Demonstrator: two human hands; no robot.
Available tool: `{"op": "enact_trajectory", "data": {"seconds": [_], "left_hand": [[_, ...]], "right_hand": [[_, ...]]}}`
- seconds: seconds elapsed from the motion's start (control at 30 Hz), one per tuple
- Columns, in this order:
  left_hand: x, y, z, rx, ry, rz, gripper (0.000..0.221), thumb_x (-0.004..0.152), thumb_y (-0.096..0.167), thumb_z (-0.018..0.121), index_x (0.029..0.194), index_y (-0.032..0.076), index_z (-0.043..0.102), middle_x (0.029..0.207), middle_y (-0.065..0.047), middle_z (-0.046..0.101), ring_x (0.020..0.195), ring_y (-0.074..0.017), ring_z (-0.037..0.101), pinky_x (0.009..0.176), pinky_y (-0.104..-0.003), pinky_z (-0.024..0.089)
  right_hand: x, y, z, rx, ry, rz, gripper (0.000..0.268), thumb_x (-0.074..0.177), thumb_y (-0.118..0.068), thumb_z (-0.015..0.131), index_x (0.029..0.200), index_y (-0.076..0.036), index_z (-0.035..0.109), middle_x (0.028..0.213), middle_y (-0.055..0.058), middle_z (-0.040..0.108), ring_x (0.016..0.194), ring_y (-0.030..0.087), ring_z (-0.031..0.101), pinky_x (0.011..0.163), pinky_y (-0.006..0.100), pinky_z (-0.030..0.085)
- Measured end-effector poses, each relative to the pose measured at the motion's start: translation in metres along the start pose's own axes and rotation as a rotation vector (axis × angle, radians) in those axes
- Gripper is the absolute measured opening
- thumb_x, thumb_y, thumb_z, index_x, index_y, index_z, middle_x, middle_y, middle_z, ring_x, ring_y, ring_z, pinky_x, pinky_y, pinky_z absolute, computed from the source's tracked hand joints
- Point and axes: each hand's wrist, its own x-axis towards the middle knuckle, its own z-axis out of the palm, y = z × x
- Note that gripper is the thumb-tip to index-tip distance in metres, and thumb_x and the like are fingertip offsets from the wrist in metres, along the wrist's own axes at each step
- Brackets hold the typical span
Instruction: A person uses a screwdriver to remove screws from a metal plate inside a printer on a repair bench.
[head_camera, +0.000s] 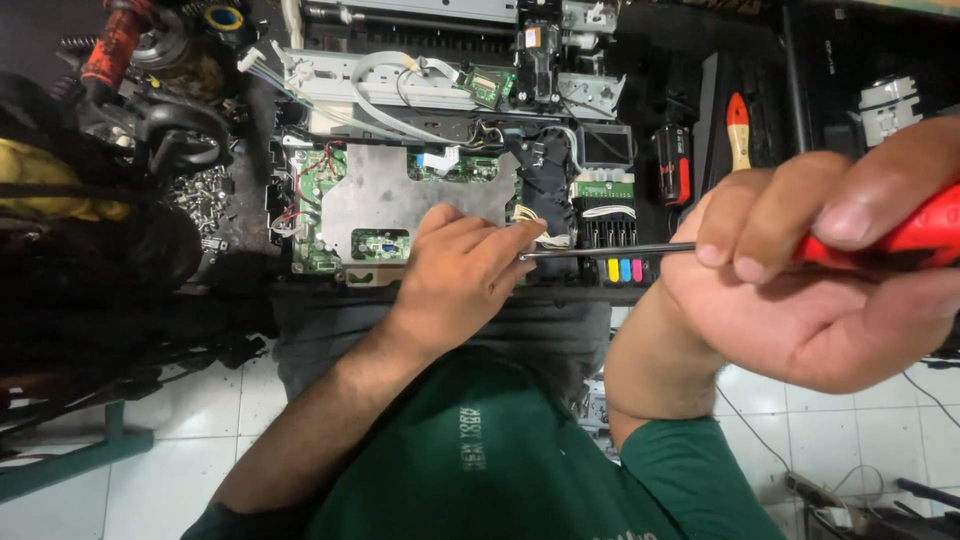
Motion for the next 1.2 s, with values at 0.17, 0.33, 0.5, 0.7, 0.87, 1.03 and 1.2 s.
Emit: {"op": "enact_trajectory", "data": {"seconds": [0.17,0.33,0.5,0.7,0.87,1.03,1.2], "left_hand": [[-0.004,0.006,-0.002,-0.009,-0.084,-0.017,0.066,0.084,0.009,0.095,0.140,0.007,0.059,0.098,-0.004,0.077,0.083,-0.0213,0.066,0.077,-0.035,0.037],[-0.012,0.044,-0.038,-0.212,-0.110,-0.269,0.061,0.083,0.026,0.089,0.133,0.006,0.060,0.117,-0.010,0.069,0.098,-0.0228,0.066,0.086,-0.039,0.052],[-0.049,0.052,-0.018,-0.852,-0.513,-1.166,0.035,0.091,0.026,0.068,0.119,0.005,0.074,0.093,-0.003,0.077,0.061,-0.0106,0.074,0.059,-0.023,0.056],[-0.052,0.040,0.007,-1.409,-0.312,-1.331,0.067,0.102,0.044,0.041,0.154,0.002,0.044,0.102,-0.020,0.079,0.065,-0.0210,0.076,0.056,-0.031,0.060],[-0.047,0.039,0.018,-1.399,-0.213,-1.473,0.063,0.097,0.058,0.042,0.099,0.001,0.069,0.100,-0.021,0.080,0.075,-0.0294,0.076,0.067,-0.035,0.058],[-0.046,0.037,0.021,-1.360,-0.189,-1.445,0.064,0.100,0.055,0.041,0.093,0.000,0.073,0.099,-0.021,0.081,0.075,-0.0299,0.078,0.069,-0.035,0.058],[-0.046,0.037,0.020,-1.335,-0.190,-1.419,0.065,0.101,0.053,0.040,0.091,-0.002,0.074,0.096,-0.021,0.081,0.075,-0.0304,0.079,0.070,-0.035,0.060]], "right_hand": [[-0.003,0.000,-0.011,0.027,0.001,0.011,0.029,0.114,-0.041,0.043,0.110,-0.012,0.045,0.115,-0.010,0.051,0.061,0.008,0.036,0.054,0.024,0.040],[-0.011,-0.003,-0.018,0.032,0.008,0.044,0.033,0.115,-0.042,0.043,0.108,-0.010,0.046,0.114,-0.009,0.050,0.063,0.008,0.041,0.057,0.024,0.046],[-0.014,0.002,-0.016,-0.009,-0.012,0.053,0.031,0.115,-0.042,0.043,0.108,-0.011,0.044,0.114,-0.009,0.049,0.059,0.007,0.037,0.052,0.024,0.043],[-0.010,0.004,-0.006,-0.009,-0.005,0.101,0.032,0.115,-0.043,0.048,0.108,-0.013,0.044,0.111,-0.006,0.048,0.060,0.009,0.042,0.055,0.024,0.050],[-0.007,0.009,-0.001,-0.001,-0.004,0.082,0.028,0.114,-0.041,0.050,0.112,-0.014,0.043,0.107,-0.003,0.046,0.052,0.011,0.038,0.045,0.025,0.041],[-0.012,0.015,-0.005,0.029,0.029,0.093,0.026,0.113,-0.039,0.050,0.122,-0.015,0.045,0.105,0.001,0.046,0.051,0.014,0.037,0.045,0.028,0.040],[-0.026,0.022,-0.007,0.071,0.081,0.118,0.031,0.113,-0.037,0.052,0.136,-0.017,0.047,0.103,0.007,0.046,0.050,0.018,0.035,0.044,0.032,0.039]]}}
